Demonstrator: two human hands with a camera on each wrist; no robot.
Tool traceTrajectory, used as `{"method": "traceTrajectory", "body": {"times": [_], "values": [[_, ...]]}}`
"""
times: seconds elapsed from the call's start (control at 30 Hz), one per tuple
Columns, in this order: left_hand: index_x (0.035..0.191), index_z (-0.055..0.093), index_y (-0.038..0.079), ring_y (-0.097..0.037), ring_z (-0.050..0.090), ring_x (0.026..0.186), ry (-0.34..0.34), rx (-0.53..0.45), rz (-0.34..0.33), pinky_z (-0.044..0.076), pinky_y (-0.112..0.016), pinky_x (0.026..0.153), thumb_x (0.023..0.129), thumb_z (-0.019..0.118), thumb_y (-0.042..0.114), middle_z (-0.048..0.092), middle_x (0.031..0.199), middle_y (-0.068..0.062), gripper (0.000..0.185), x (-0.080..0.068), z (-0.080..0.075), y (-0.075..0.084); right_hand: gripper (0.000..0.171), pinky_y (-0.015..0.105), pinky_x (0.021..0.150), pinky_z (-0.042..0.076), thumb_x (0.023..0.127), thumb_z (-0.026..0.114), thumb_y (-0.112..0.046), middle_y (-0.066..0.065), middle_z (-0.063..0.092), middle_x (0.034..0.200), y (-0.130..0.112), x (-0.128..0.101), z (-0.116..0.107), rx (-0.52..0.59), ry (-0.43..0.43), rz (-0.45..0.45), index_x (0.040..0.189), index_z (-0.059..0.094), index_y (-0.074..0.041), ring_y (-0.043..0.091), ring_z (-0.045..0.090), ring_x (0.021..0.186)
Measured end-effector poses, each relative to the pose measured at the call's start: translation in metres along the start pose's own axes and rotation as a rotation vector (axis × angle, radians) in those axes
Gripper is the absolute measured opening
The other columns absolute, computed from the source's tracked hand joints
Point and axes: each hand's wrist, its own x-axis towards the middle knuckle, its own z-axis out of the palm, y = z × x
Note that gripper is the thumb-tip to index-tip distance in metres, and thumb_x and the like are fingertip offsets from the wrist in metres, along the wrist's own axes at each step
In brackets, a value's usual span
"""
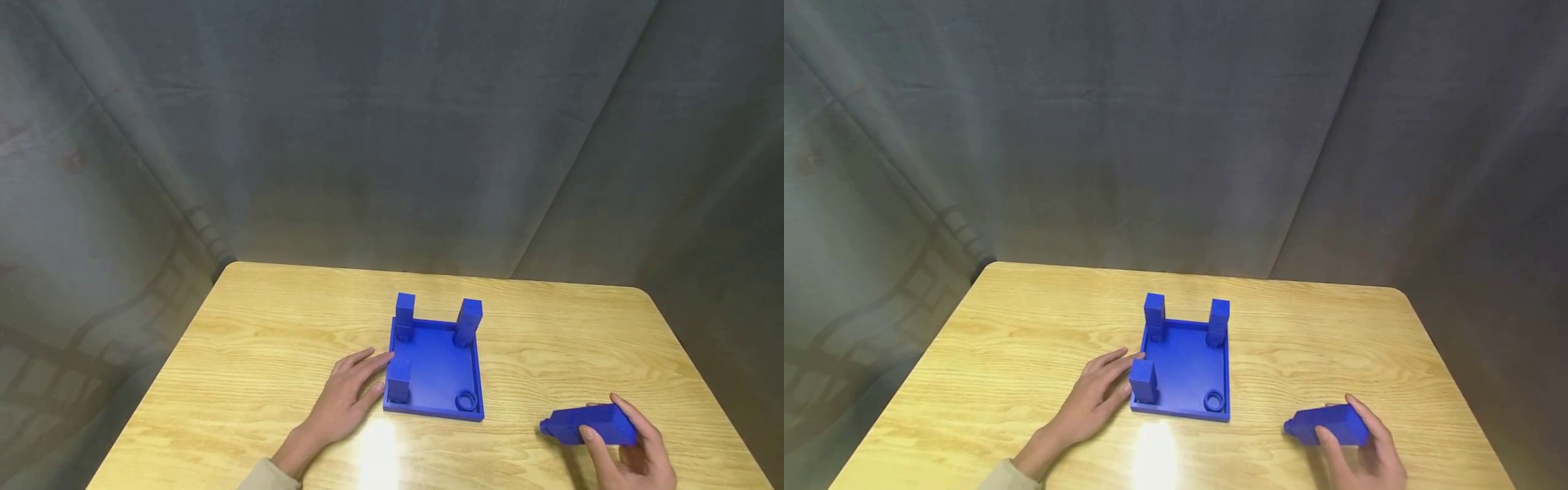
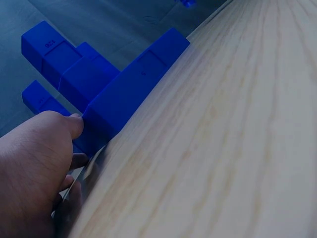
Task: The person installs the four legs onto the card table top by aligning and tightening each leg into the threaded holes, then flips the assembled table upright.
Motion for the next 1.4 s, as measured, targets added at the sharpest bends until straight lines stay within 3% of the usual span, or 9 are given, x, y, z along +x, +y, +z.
{"method": "traceTrajectory", "body": {"times": [0.13, 0.27, 0.4, 0.8, 1.1, 1.4], "values": [[0.162, 0.059, 0.023, -0.039, 0.052, 0.152, -0.009, 0.001, 0.002, 0.041, -0.074, 0.119, 0.112, 0.063, 0.028, 0.063, 0.161, 0.0, 0.051, 0.001, 0.0, 0.0, 0.054, 0.015, 0.089, 0.061, 0.086, 0.075, 0.028, 0.013, 0.081, 0.117, -0.003, 0.004, 0.012, -0.042, -0.045, -0.009, 0.134, 0.051, 0.035, 0.015, 0.079, 0.106], [0.162, 0.059, 0.024, -0.038, 0.051, 0.153, -0.017, -0.001, 0.002, 0.04, -0.073, 0.12, 0.112, 0.062, 0.029, 0.063, 0.161, 0.001, 0.05, 0.002, 0.001, 0.0, 0.057, 0.017, 0.09, 0.062, 0.085, 0.083, 0.023, 0.017, 0.081, 0.117, -0.002, 0.012, 0.025, 0.042, -0.104, -0.032, 0.13, 0.05, 0.038, 0.018, 0.079, 0.106], [0.162, 0.059, 0.023, -0.038, 0.051, 0.153, -0.018, -0.007, 0.0, 0.039, -0.073, 0.121, 0.112, 0.062, 0.029, 0.063, 0.161, 0.001, 0.051, 0.003, 0.002, 0.0, 0.061, 0.017, 0.09, 0.062, 0.086, 0.088, 0.016, 0.016, 0.08, 0.119, -0.003, 0.017, 0.04, 0.043, -0.155, -0.018, 0.129, 0.051, 0.037, 0.017, 0.079, 0.106], [0.163, 0.058, 0.023, -0.04, 0.05, 0.154, -0.037, -0.017, -0.015, 0.037, -0.074, 0.122, 0.112, 0.062, 0.029, 0.062, 0.162, -0.001, 0.051, 0.005, 0.003, 0.002, 0.058, 0.018, 0.097, 0.06, 0.091, 0.089, 0.006, 0.014, 0.077, 0.125, 0.015, 0.027, 0.071, 0.054, -0.315, -0.064, 0.132, 0.056, 0.032, 0.016, 0.076, 0.113], [0.162, 0.059, 0.023, -0.04, 0.051, 0.153, -0.028, -0.006, -0.015, 0.038, -0.074, 0.121, 0.112, 0.062, 0.029, 0.063, 0.161, -0.001, 0.05, 0.004, 0.003, -0.001, 0.057, 0.019, 0.102, 0.059, 0.092, 0.091, -0.003, 0.009, 0.077, 0.123, 0.032, 0.026, 0.088, 0.0, -0.392, -0.058, 0.129, 0.061, 0.028, 0.012, 0.075, 0.112], [0.163, 0.058, 0.024, -0.039, 0.05, 0.154, -0.041, -0.022, -0.022, 0.037, -0.073, 0.122, 0.113, 0.062, 0.031, 0.062, 0.162, 0.0, 0.051, 0.005, 0.004, 0.0, 0.057, 0.018, 0.103, 0.058, 0.093, 0.093, -0.018, 0.003, 0.077, 0.125, 0.041, 0.021, 0.091, -0.197, -0.45, -0.055, 0.13, 0.069, 0.018, 0.007, 0.072, 0.112]]}}
